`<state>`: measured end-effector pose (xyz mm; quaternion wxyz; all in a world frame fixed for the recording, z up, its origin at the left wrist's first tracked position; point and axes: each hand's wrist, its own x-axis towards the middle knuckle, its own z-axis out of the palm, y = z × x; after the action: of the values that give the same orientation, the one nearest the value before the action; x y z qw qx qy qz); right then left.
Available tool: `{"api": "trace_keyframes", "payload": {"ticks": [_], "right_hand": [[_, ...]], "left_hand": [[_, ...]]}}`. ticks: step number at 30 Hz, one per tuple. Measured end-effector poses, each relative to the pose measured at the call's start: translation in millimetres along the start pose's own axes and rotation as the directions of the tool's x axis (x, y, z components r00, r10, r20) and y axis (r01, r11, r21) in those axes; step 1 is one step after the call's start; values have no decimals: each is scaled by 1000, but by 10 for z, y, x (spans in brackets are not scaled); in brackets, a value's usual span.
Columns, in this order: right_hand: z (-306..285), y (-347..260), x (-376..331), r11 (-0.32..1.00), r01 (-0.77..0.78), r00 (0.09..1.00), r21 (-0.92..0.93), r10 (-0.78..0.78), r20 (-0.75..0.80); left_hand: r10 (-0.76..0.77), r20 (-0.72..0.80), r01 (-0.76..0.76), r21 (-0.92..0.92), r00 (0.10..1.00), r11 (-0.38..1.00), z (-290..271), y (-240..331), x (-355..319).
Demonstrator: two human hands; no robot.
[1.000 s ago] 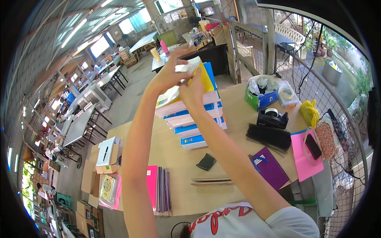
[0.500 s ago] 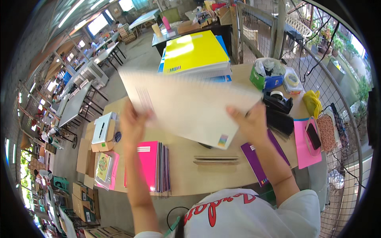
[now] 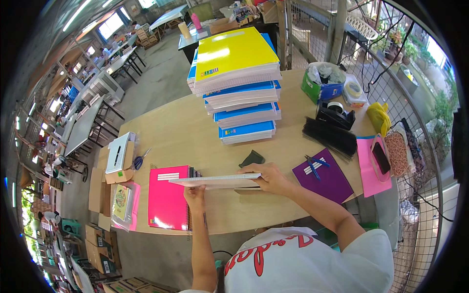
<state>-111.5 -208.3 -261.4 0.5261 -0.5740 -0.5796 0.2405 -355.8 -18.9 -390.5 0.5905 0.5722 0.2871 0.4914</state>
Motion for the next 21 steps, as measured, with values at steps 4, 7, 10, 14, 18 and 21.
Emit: {"api": "trace_keyframes", "payload": {"ticks": [4,7,10,14,18,21], "right_hand": [[41,68,46,1000,-3,999,-1,3,32],[72,146,12,999,37,999,-6,-36,34],[58,163,9,997,76,997,33,-74,-37],[54,112,40,1000,-25,1000,1,25,5],[-101,294,-194,994,-93,995,-55,94,29],[-375,757,-779,979,-205,975,-10,203,-93]], "left_hand": [[-42,-10,42,54,999,998,-98,-6,27],[-32,7,31,125,999,992,-112,-2,-25],[-20,13,19,68,1000,998,-81,-19,17],[-98,12,96,109,995,989,-90,-56,49],[-168,141,152,117,976,981,-39,-300,-165],[-290,301,312,-24,908,950,386,-458,-410]]}}
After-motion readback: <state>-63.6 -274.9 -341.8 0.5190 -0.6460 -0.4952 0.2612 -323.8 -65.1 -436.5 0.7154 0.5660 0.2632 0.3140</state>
